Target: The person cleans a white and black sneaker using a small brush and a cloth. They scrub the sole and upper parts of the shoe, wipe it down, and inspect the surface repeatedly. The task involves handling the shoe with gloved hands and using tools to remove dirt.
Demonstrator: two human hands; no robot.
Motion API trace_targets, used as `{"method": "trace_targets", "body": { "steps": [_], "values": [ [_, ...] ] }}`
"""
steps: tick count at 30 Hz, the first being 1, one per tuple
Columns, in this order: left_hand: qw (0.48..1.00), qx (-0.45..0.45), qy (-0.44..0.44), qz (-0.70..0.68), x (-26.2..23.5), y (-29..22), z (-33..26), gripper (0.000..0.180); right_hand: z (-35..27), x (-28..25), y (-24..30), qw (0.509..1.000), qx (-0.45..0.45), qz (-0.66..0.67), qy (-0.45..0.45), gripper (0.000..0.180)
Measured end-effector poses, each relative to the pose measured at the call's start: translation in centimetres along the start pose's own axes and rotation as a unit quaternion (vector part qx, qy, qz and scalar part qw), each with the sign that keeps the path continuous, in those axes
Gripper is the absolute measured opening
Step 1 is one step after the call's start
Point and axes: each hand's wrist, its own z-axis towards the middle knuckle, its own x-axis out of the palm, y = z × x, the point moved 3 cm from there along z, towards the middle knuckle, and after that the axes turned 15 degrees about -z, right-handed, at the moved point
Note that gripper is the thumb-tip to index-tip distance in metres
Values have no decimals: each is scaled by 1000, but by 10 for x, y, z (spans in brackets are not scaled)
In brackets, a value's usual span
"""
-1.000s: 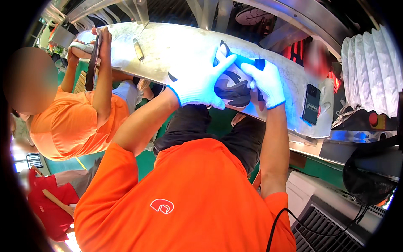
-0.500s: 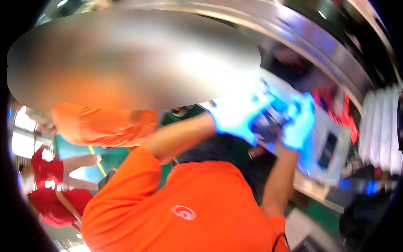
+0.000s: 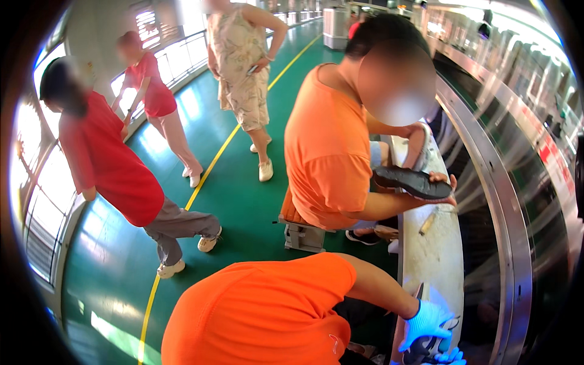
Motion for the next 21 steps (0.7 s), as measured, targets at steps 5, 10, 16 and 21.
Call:
{"method": "trace_targets", "body": {
  "steps": [5, 10, 16, 21],
  "values": [
    [997, -7, 26, -68, 3, 7, 0, 149, 6, -5, -8, 1000, -13, -8, 27, 58],
    [1000, 10, 11, 19, -12, -27, -4, 142, -5, -1, 3, 998, -23, -55, -10, 53],
    [1000, 4, -9, 18, -21, -35, -11, 140, -4, -2, 2, 997, -27, -69, 18, 53],
    [1000, 17, -10, 24, -27, -40, -11, 133, 10, -9, -12, 996, -16, -26, 85, 52]
  ]
}}
